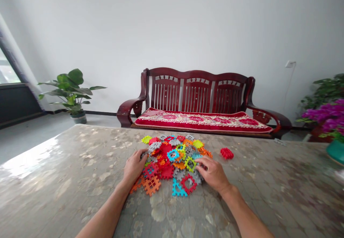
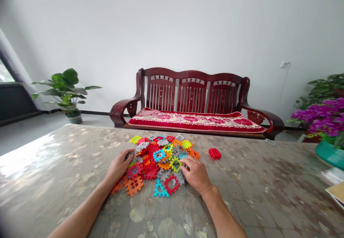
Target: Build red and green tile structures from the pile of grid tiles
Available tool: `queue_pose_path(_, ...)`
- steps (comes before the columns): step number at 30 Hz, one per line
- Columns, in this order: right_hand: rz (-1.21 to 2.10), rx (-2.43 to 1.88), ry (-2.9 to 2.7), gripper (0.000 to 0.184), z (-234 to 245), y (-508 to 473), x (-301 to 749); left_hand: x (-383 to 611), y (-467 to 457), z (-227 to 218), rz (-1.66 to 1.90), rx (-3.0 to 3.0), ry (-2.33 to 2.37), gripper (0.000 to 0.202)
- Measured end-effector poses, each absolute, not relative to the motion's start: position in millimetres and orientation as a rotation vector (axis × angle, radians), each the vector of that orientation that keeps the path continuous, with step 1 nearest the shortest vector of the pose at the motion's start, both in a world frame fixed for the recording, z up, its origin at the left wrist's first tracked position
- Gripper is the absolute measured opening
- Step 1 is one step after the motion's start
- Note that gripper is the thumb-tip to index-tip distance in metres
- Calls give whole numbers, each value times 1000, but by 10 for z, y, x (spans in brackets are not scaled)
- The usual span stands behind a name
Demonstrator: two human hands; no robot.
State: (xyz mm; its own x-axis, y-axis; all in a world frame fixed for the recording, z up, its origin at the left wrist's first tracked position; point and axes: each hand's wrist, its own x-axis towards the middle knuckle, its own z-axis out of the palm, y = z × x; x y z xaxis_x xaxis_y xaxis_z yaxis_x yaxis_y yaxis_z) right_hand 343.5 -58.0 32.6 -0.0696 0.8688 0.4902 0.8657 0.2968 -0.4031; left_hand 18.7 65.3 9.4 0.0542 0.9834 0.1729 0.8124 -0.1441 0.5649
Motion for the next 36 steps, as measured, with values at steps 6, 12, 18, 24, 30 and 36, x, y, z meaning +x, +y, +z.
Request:
queue_pose_path(6, 407, -1542, -2234, 40, 563, -670, 3261, 194, 645, 101, 764, 2029, 1817, 37)
queue_pose_path(12, 384, -1553, -2447, 50, 625, -707, 3214, 191, 645, 111, 754, 2036, 1827, 37)
queue_pose_path(18, 460, -1483, -2315, 52, 668, -676, 3279, 181, 647, 88, 771, 2047, 1819, 38)
queue_pose_path(24, 318, -1574, -1896, 53, 688, -549, 3841, 170, 655, 80, 795, 2048, 1807, 38)
queue_pose_path(30, 291, -1858, -1700, 64, 500, -570, 4452, 159, 687, 51, 791, 2053, 1821, 37)
queue_pose_path(36, 410, -1949, -1692, 64, 295, -567, 4526, 146, 711, 24, 771, 2055, 1825, 40)
